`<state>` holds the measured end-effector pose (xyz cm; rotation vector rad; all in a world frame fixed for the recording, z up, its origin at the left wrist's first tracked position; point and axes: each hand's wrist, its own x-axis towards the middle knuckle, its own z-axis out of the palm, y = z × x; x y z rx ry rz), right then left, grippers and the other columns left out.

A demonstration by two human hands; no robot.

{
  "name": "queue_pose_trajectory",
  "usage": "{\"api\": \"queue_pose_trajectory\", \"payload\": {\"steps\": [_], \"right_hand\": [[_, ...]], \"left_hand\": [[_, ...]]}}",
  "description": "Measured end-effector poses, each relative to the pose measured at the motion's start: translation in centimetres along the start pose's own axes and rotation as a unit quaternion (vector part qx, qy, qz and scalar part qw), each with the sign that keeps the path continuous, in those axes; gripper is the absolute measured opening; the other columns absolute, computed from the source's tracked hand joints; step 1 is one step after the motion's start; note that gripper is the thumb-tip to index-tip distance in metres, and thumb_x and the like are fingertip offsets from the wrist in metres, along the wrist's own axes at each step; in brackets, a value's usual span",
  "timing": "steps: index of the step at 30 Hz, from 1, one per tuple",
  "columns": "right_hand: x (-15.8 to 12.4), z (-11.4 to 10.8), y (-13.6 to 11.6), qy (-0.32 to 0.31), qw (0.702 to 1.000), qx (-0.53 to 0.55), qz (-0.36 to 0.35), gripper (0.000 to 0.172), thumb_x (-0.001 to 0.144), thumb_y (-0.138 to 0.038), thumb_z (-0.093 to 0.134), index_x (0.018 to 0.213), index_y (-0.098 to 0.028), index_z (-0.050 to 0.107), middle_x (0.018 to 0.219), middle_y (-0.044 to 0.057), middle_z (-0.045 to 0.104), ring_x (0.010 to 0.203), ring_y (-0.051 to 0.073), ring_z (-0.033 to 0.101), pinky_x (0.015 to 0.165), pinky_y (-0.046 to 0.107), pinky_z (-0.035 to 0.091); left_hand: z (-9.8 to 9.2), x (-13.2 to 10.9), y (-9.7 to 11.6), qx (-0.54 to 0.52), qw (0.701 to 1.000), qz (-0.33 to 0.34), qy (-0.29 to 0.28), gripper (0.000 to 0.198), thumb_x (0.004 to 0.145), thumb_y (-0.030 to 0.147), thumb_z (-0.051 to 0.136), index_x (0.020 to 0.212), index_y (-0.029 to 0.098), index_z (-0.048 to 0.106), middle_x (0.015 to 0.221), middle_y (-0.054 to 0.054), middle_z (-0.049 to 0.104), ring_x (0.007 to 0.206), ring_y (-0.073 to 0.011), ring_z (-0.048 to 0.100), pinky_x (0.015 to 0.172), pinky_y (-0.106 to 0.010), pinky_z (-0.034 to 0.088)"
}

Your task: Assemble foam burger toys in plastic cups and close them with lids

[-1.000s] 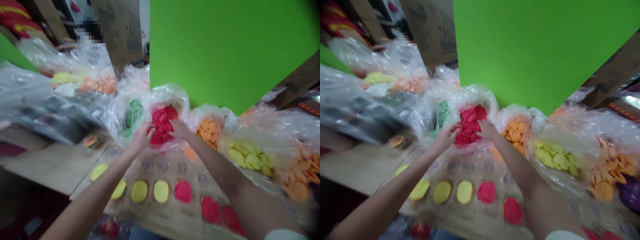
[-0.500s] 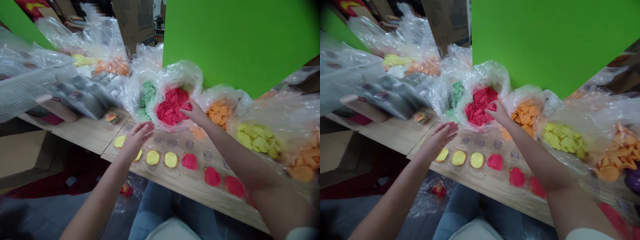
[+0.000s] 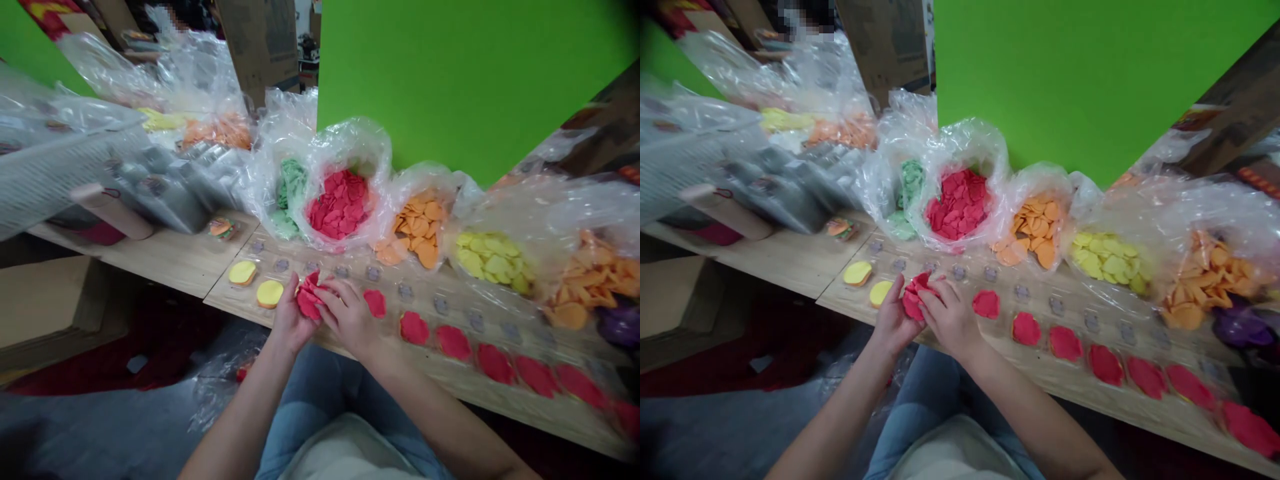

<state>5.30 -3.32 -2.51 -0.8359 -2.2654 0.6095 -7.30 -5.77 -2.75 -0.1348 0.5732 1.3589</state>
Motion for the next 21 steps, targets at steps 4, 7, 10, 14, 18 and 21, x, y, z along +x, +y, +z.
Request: {"api": "queue_pose_trajectory", "payload": {"steps": [4, 7, 10, 14, 18, 21], "right_hand": [[-0.2, -1.3, 1.3, 0.038, 0.968, 0.192, 0.159, 0.021, 0.085, -0.031, 0.044, 0.098, -0.021, 0.057, 0.088, 0.004, 0.062, 0.082, 0.017, 0.057, 0.073, 0.032, 0.048], [0.4, -2.6, 3.9, 0.091, 0.942, 0.209, 0.246, 0.026, 0.081, -0.032, 0.048, 0.104, -0.019, 0.051, 0.074, 0.001, 0.058, 0.068, 0.014, 0.056, 0.061, 0.027, 0.046], [0.6, -2.4, 5.7, -0.002, 0.961, 0.15, 0.231, 0.035, 0.077, -0.027, 0.053, 0.111, -0.021, 0.045, 0.068, -0.004, 0.053, 0.062, 0.013, 0.053, 0.059, 0.025, 0.043], [0.1, -0.2, 6.2, -0.132, 0.977, 0.001, 0.167, 0.031, 0.078, -0.021, 0.053, 0.109, -0.018, 0.05, 0.081, 0.002, 0.058, 0.076, 0.016, 0.054, 0.068, 0.029, 0.043], [-0.5, 0.9, 6.6, -0.133, 0.977, -0.14, 0.088, 0.02, 0.082, -0.019, 0.049, 0.1, -0.015, 0.056, 0.093, 0.009, 0.059, 0.093, 0.021, 0.049, 0.083, 0.035, 0.04], [-0.9, 0.7, 6.4, -0.116, 0.976, -0.176, 0.061, 0.021, 0.084, -0.021, 0.048, 0.102, -0.016, 0.058, 0.098, 0.01, 0.057, 0.097, 0.023, 0.047, 0.086, 0.038, 0.04]], "left_hand": [[-0.9, -0.5, 0.2, 0.017, 0.997, 0.055, 0.057, 0.017, 0.086, 0.026, 0.045, 0.092, 0.016, 0.058, 0.097, -0.006, 0.065, 0.081, -0.0122, 0.064, 0.064, -0.021, 0.054], [-1.8, -1.4, 2.1, 0.058, 0.993, 0.084, 0.062, 0.012, 0.084, 0.026, 0.05, 0.087, 0.018, 0.058, 0.106, -0.005, 0.062, 0.084, -0.0121, 0.064, 0.066, -0.02, 0.054], [-2.5, -2.3, 3.9, 0.116, 0.985, 0.096, 0.086, 0.017, 0.082, 0.031, 0.053, 0.092, 0.018, 0.059, 0.107, -0.007, 0.061, 0.09, -0.0158, 0.063, 0.072, -0.024, 0.055], [-2.7, -3.0, 4.5, 0.188, 0.969, 0.082, 0.134, 0.018, 0.077, 0.014, 0.056, 0.094, 0.015, 0.06, 0.101, -0.008, 0.062, 0.089, -0.0164, 0.064, 0.074, -0.023, 0.055], [-2.4, -3.2, 4.1, 0.193, 0.975, 0.027, 0.108, 0.013, 0.075, 0.01, 0.054, 0.086, 0.011, 0.061, 0.113, -0.011, 0.059, 0.097, -0.0205, 0.061, 0.078, -0.026, 0.054], [-2.2, -3.2, 4.0, 0.175, 0.978, 0.024, 0.109, 0.023, 0.075, 0.009, 0.051, 0.096, 0.013, 0.059, 0.111, -0.01, 0.06, 0.098, -0.0198, 0.061, 0.081, -0.029, 0.054]]}}
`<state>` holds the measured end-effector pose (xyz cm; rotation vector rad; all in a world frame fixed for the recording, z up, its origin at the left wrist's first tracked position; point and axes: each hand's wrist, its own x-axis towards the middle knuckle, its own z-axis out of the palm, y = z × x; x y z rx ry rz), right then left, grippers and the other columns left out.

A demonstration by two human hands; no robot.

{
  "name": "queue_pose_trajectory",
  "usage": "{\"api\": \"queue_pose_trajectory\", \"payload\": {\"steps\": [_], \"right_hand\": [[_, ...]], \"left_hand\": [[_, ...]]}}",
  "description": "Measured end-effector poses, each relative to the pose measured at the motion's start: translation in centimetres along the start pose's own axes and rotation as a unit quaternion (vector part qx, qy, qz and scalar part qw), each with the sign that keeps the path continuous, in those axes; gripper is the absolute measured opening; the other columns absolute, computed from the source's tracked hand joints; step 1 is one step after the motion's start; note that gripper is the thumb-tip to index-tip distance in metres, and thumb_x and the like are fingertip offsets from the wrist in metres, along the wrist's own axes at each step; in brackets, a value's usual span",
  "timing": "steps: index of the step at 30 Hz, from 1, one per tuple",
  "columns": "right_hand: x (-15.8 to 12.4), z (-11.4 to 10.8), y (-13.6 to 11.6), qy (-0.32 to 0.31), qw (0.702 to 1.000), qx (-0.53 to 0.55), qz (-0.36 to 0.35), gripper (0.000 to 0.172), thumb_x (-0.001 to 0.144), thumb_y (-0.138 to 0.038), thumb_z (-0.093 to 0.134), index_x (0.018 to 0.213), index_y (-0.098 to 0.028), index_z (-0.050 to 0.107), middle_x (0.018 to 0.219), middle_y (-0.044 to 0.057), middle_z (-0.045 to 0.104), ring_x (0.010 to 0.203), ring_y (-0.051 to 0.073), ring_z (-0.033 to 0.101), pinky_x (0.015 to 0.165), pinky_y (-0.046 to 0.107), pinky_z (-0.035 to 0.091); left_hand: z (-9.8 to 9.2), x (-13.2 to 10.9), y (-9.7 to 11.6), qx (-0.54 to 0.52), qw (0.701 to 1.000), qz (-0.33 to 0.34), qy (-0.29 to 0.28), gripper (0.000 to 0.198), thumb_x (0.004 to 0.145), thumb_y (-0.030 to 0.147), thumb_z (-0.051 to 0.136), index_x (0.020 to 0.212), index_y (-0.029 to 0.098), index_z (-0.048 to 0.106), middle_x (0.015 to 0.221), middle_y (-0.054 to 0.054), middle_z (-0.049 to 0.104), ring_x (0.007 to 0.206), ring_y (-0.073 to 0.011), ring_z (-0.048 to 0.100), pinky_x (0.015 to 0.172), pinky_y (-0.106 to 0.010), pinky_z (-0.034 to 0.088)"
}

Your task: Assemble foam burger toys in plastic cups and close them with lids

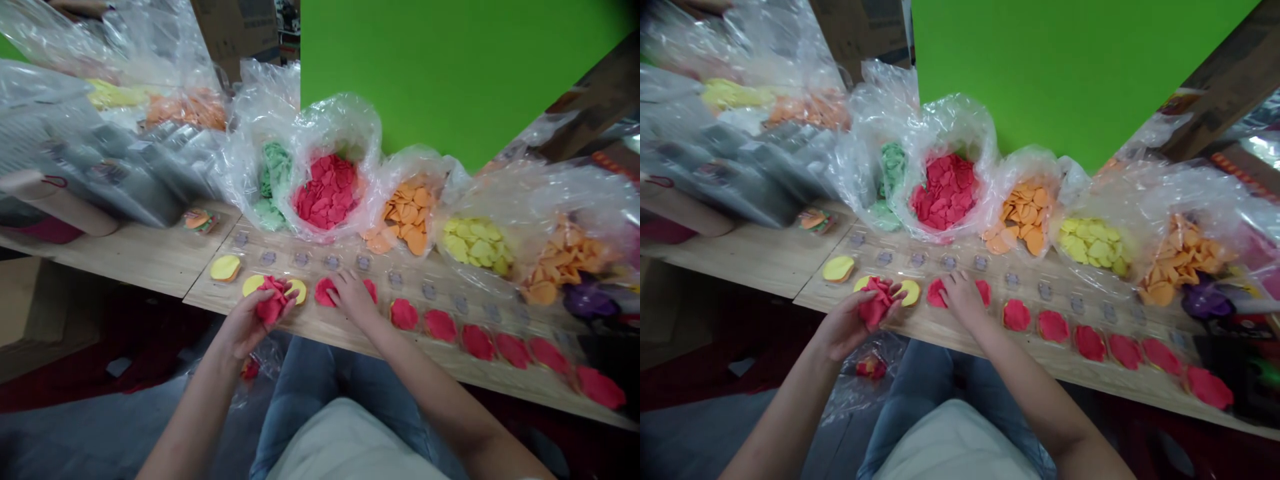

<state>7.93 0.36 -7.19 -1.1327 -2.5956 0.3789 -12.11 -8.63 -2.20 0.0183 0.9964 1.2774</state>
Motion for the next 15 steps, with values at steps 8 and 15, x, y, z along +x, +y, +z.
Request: {"api": "queue_pose_trajectory", "payload": {"steps": [8, 15], "right_hand": [[1.4, -1.7, -3.2, 0.078, 0.982, 0.169, 0.042, 0.028, 0.091, -0.029, 0.036, 0.103, -0.017, 0.058, 0.094, 0.007, 0.06, 0.089, 0.016, 0.055, 0.08, 0.03, 0.044], [-2.5, -0.1, -1.7, -0.036, 0.99, -0.025, -0.134, 0.052, 0.085, -0.042, 0.045, 0.127, -0.011, 0.044, 0.132, 0.014, 0.044, 0.127, 0.027, 0.03, 0.104, 0.048, 0.022]], "left_hand": [[0.4, 0.6, -0.2, 0.054, 0.998, -0.022, 0.008, 0.027, 0.075, 0.009, 0.048, 0.1, 0.008, 0.059, 0.091, -0.012, 0.067, 0.08, -0.0192, 0.066, 0.067, -0.027, 0.056], [-1.3, 0.7, 1.0, 0.088, 0.996, 0.026, 0.019, 0.028, 0.074, 0.018, 0.061, 0.101, 0.012, 0.059, 0.095, -0.009, 0.066, 0.082, -0.0164, 0.064, 0.072, -0.027, 0.055]]}}
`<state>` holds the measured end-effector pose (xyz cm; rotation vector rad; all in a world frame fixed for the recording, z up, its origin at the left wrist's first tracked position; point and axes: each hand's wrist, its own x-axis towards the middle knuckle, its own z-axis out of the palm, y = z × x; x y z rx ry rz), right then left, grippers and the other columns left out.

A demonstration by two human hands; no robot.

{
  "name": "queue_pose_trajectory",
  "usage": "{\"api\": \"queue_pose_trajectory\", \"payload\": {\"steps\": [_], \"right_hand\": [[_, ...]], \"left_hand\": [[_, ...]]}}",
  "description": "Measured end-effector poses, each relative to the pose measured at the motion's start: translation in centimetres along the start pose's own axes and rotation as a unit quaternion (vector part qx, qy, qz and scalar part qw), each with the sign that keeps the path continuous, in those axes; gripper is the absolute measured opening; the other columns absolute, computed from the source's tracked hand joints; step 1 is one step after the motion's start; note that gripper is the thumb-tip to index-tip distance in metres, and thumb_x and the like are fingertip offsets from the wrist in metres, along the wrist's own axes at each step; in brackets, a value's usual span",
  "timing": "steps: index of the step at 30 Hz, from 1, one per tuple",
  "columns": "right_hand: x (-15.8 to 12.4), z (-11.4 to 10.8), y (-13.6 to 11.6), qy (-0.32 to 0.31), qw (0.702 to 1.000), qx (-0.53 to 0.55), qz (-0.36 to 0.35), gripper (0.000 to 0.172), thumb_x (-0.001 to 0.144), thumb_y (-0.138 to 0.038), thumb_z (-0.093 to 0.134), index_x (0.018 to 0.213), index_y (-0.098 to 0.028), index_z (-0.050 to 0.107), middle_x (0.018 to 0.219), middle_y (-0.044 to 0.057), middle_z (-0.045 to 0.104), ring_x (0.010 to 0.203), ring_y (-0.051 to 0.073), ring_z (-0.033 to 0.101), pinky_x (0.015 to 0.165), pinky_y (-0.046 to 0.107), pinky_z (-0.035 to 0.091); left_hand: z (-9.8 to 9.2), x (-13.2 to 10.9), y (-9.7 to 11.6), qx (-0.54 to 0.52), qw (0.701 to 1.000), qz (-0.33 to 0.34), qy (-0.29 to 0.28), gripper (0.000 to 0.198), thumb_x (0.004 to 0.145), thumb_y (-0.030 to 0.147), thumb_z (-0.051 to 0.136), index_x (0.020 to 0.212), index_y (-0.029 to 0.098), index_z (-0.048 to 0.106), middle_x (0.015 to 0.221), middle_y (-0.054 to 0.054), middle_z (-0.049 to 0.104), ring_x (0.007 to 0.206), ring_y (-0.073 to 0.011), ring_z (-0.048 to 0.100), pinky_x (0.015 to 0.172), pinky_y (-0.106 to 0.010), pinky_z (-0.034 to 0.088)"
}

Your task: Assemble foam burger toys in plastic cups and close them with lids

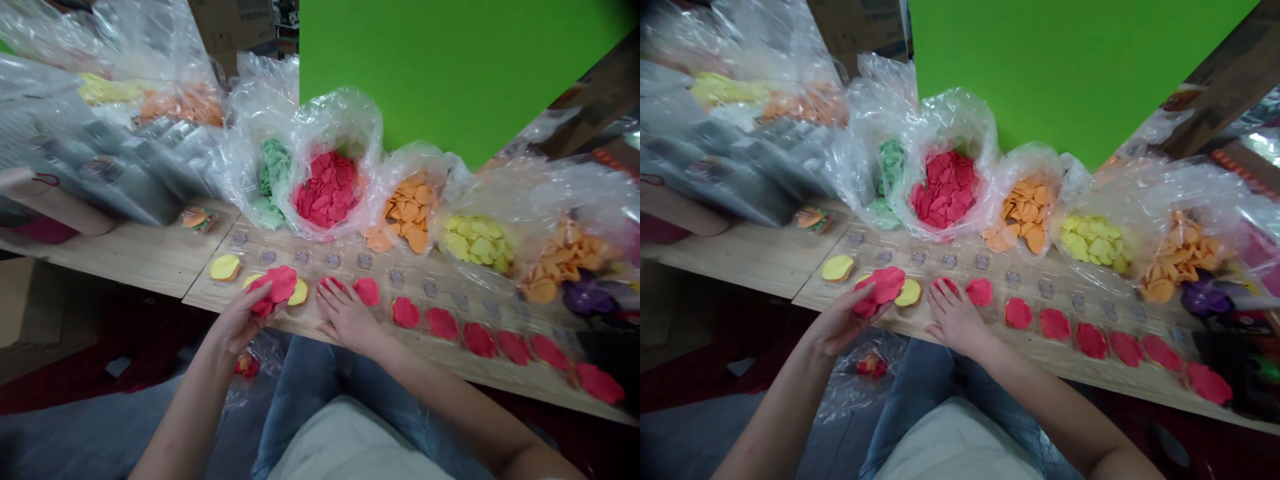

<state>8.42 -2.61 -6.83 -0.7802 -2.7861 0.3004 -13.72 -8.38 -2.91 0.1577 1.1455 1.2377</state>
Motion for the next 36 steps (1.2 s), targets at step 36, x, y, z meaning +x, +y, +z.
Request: {"api": "queue_pose_trajectory", "payload": {"steps": [36], "right_hand": [[8.6, 0.4, -6.0, 0.042, 0.861, 0.484, 0.154, 0.027, 0.078, -0.032, 0.054, 0.1, -0.017, 0.058, 0.098, 0.005, 0.063, 0.09, 0.016, 0.059, 0.079, 0.029, 0.047]], "left_hand": [[-2.5, -1.5, 0.9, 0.128, 0.989, 0.071, -0.017, 0.028, 0.07, 0.028, 0.066, 0.092, 0.016, 0.055, 0.085, -0.002, 0.061, 0.07, -0.0095, 0.059, 0.075, -0.027, 0.05]]}}
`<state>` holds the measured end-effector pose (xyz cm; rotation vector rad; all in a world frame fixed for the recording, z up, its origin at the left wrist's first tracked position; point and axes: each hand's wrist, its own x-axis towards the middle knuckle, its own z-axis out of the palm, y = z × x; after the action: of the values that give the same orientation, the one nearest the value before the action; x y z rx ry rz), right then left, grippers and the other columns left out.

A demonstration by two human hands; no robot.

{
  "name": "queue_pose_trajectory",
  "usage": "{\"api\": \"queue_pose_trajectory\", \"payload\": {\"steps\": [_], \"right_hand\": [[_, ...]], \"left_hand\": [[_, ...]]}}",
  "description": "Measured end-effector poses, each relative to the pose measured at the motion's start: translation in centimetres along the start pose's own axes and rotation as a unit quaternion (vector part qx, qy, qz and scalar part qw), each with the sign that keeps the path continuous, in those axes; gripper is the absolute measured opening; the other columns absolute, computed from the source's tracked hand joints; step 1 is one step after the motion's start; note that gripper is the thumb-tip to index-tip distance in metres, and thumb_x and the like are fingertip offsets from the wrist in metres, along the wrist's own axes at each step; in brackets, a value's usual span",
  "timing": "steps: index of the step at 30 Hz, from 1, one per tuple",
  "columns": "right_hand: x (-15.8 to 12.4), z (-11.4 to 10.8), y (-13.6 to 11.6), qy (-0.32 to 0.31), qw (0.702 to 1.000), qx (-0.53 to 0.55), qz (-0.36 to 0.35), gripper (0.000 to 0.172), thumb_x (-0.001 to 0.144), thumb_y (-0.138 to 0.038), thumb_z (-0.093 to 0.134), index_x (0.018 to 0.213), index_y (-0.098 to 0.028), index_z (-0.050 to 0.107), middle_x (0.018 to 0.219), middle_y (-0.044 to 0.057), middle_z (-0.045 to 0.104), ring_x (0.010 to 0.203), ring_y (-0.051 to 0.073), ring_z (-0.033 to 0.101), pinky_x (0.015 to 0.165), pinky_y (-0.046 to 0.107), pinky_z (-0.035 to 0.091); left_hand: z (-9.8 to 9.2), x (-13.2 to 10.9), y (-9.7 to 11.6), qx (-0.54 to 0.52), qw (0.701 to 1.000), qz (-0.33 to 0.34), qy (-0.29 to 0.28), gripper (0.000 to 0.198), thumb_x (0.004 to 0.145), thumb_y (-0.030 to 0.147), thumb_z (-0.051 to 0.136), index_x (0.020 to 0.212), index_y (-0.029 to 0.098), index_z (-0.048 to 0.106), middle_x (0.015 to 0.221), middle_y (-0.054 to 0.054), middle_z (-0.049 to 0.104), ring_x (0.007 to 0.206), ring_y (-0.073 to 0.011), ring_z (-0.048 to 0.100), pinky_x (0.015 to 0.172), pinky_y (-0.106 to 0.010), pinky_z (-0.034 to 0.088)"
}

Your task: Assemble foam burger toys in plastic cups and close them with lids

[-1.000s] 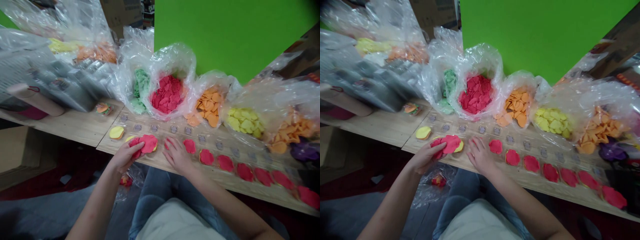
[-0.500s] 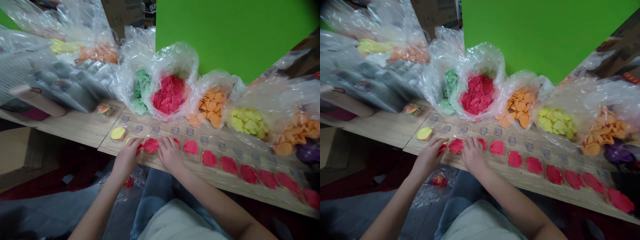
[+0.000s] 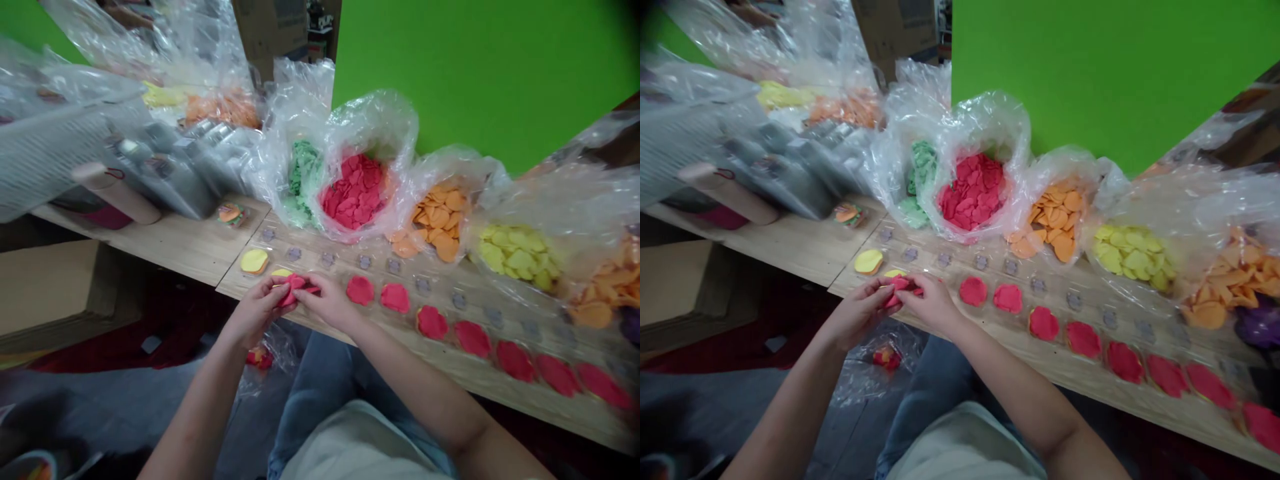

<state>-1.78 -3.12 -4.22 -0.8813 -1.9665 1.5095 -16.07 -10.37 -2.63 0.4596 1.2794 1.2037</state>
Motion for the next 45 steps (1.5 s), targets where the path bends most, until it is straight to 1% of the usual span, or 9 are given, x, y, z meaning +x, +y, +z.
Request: {"api": "queue_pose_trajectory", "payload": {"steps": [4, 10, 14, 18, 24, 30, 33, 36, 45], "right_hand": [[2.4, 1.4, 1.2, 0.009, 0.997, 0.044, 0.064, 0.019, 0.076, -0.03, 0.055, 0.089, -0.017, 0.056, 0.081, 0.001, 0.064, 0.071, 0.013, 0.06, 0.063, 0.024, 0.047], [4.4, 2.8, 1.4, 0.017, 0.936, -0.352, 0.014, 0.033, 0.08, -0.025, 0.052, 0.113, -0.017, 0.049, 0.083, 0.006, 0.064, 0.077, 0.018, 0.059, 0.065, 0.027, 0.044], [3.6, 3.0, 0.8, 0.003, 0.9, -0.433, -0.043, 0.029, 0.085, -0.033, 0.048, 0.106, -0.014, 0.053, 0.091, 0.011, 0.062, 0.087, 0.022, 0.056, 0.074, 0.032, 0.044], [1.7, 2.6, 0.8, 0.036, 0.881, -0.463, -0.095, 0.029, 0.088, -0.03, 0.04, 0.11, -0.018, 0.055, 0.114, 0.013, 0.055, 0.111, 0.025, 0.044, 0.092, 0.04, 0.036], [-0.4, 4.2, 1.0, 0.01, 0.877, -0.465, -0.118, 0.042, 0.083, -0.035, 0.048, 0.12, -0.016, 0.05, 0.138, 0.013, 0.035, 0.131, 0.03, 0.017, 0.103, 0.052, 0.018], [3.0, -2.4, 0.7, 0.098, 0.887, -0.418, -0.169, 0.03, 0.085, -0.022, 0.04, 0.11, -0.017, 0.056, 0.111, 0.009, 0.056, 0.109, 0.02, 0.045, 0.093, 0.036, 0.037], [7.6, -9.2, 0.6, 0.177, 0.841, -0.502, -0.094, 0.032, 0.087, -0.017, 0.033, 0.109, -0.014, 0.056, 0.103, 0.011, 0.058, 0.1, 0.02, 0.049, 0.087, 0.034, 0.038], [11.5, -14.3, 1.4, 0.16, 0.801, -0.576, -0.041, 0.037, 0.082, -0.01, 0.039, 0.116, -0.009, 0.052, 0.116, 0.016, 0.053, 0.111, 0.023, 0.043, 0.092, 0.036, 0.033], [11.5, -15.2, 6.1, 0.122, 0.802, -0.585, -0.023, 0.033, 0.084, -0.008, 0.035, 0.111, -0.005, 0.053, 0.104, 0.019, 0.057, 0.106, 0.025, 0.043, 0.087, 0.038, 0.032]], "left_hand": [[-1.7, 1.2, -0.6, 0.151, 0.974, 0.119, 0.123, 0.026, 0.069, 0.037, 0.064, 0.082, 0.016, 0.054, 0.075, 0.0, 0.06, 0.068, -0.0117, 0.058, 0.068, -0.025, 0.048], [-3.6, 2.6, -0.9, 0.492, 0.822, 0.192, 0.216, 0.019, 0.077, 0.036, 0.052, 0.081, 0.019, 0.057, 0.075, -0.002, 0.062, 0.067, -0.0156, 0.058, 0.063, -0.027, 0.043], [-4.3, 1.8, -1.4, 0.585, 0.729, 0.258, 0.244, 0.026, 0.081, 0.034, 0.047, 0.098, 0.018, 0.058, 0.094, -0.009, 0.06, 0.08, -0.0192, 0.059, 0.073, -0.031, 0.045], [-5.5, 0.5, -2.7, 0.647, 0.647, 0.367, 0.167, 0.038, 0.085, 0.028, 0.042, 0.122, 0.019, 0.048, 0.123, -0.012, 0.051, 0.117, -0.0216, 0.044, 0.098, -0.036, 0.033], [-5.7, 0.4, -4.5, 0.758, 0.546, 0.35, 0.067, 0.058, 0.085, 0.034, 0.041, 0.138, 0.015, 0.026, 0.142, -0.012, 0.03, 0.133, -0.0262, 0.022, 0.107, -0.049, 0.008], [-6.0, 0.8, -4.3, 0.761, 0.5, 0.409, 0.068, 0.064, 0.081, 0.043, 0.045, 0.137, 0.017, 0.029, 0.14, -0.013, 0.034, 0.128, -0.0257, 0.033, 0.108, -0.044, 0.013], [-6.5, 1.5, -4.9, 0.757, 0.476, 0.444, 0.058, 0.061, 0.082, 0.042, 0.045, 0.137, 0.023, 0.028, 0.136, -0.01, 0.041, 0.122, -0.0238, 0.042, 0.109, -0.044, 0.006], [-6.8, 2.0, -5.6, 0.742, 0.48, 0.462, 0.069, 0.066, 0.08, 0.042, 0.048, 0.139, 0.023, 0.024, 0.136, -0.011, 0.041, 0.124, -0.0254, 0.039, 0.108, -0.046, 0.01], [-4.9, 3.6, -2.7, 0.758, 0.522, 0.391, 0.011, 0.076, 0.078, 0.055, 0.043, 0.139, 0.016, 0.021, 0.141, -0.014, 0.031, 0.131, -0.0273, 0.025, 0.107, -0.049, 0.008]]}}
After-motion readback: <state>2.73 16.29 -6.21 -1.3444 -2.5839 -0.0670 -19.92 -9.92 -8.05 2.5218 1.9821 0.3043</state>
